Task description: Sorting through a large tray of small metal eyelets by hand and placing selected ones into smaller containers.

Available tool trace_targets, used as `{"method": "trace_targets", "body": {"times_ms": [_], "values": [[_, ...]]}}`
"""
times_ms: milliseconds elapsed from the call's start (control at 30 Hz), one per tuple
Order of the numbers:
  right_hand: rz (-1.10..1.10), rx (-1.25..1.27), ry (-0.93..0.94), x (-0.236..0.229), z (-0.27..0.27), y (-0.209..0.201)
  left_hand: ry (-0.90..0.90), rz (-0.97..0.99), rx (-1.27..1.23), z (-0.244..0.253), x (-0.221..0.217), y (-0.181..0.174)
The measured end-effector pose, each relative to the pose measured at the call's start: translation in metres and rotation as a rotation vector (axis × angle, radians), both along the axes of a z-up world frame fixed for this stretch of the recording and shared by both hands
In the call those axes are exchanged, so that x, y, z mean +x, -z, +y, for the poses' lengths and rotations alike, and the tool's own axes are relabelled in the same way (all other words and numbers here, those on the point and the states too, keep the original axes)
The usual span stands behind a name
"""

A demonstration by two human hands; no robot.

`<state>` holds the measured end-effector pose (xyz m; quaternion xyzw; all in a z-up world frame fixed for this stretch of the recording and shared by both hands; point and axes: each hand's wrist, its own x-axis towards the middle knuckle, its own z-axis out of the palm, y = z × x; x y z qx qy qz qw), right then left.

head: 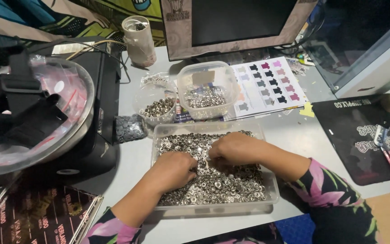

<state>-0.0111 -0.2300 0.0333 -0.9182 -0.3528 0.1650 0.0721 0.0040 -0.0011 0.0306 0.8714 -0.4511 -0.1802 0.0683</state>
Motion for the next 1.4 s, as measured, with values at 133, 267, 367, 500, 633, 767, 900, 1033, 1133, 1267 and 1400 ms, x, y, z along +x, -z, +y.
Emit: {"method": "trace_targets", "body": {"times_ms": [133,267,367,500,633,767,900,1033,1133,1267,1400], "values": [[0.083,-0.050,0.008,0.009,0.003,0.006,0.004,0.015,0.003,0.001,0.001,0.005],[0.056,-0.077,0.000,0.014,-0.004,0.026,0.005,0.015,-0.011,0.002,0.001,0.010],[0.084,-0.137,0.044,0.011,0.000,0.012,0.005,0.013,-0.011,0.002,0.001,0.013],[0.087,-0.152,0.101,0.002,0.002,-0.010,0.003,0.015,-0.010,0.003,0.001,0.008],[0.124,-0.099,0.221,0.014,-0.012,-0.032,0.050,-0.014,-0.073,-0.001,-0.011,-0.040],[-0.053,0.223,0.318,0.015,-0.020,-0.077,0.225,0.111,0.005,-0.006,-0.024,-0.062],[-0.564,0.684,0.323,0.039,-0.041,-0.066,0.179,0.125,0.099,-0.006,-0.020,-0.046],[-0.671,0.616,0.430,0.063,-0.050,-0.038,0.170,0.061,0.032,-0.003,-0.009,-0.021],[-0.608,0.456,0.512,0.062,-0.049,-0.032,0.092,0.096,-0.004,-0.002,-0.006,-0.014],[-0.460,0.257,0.392,0.047,-0.027,-0.035,0.097,0.019,-0.041,0.000,-0.001,-0.003],[0.109,0.075,0.132,0.006,0.018,-0.050,0.090,-0.011,-0.059,0.000,-0.001,0.005]]}}
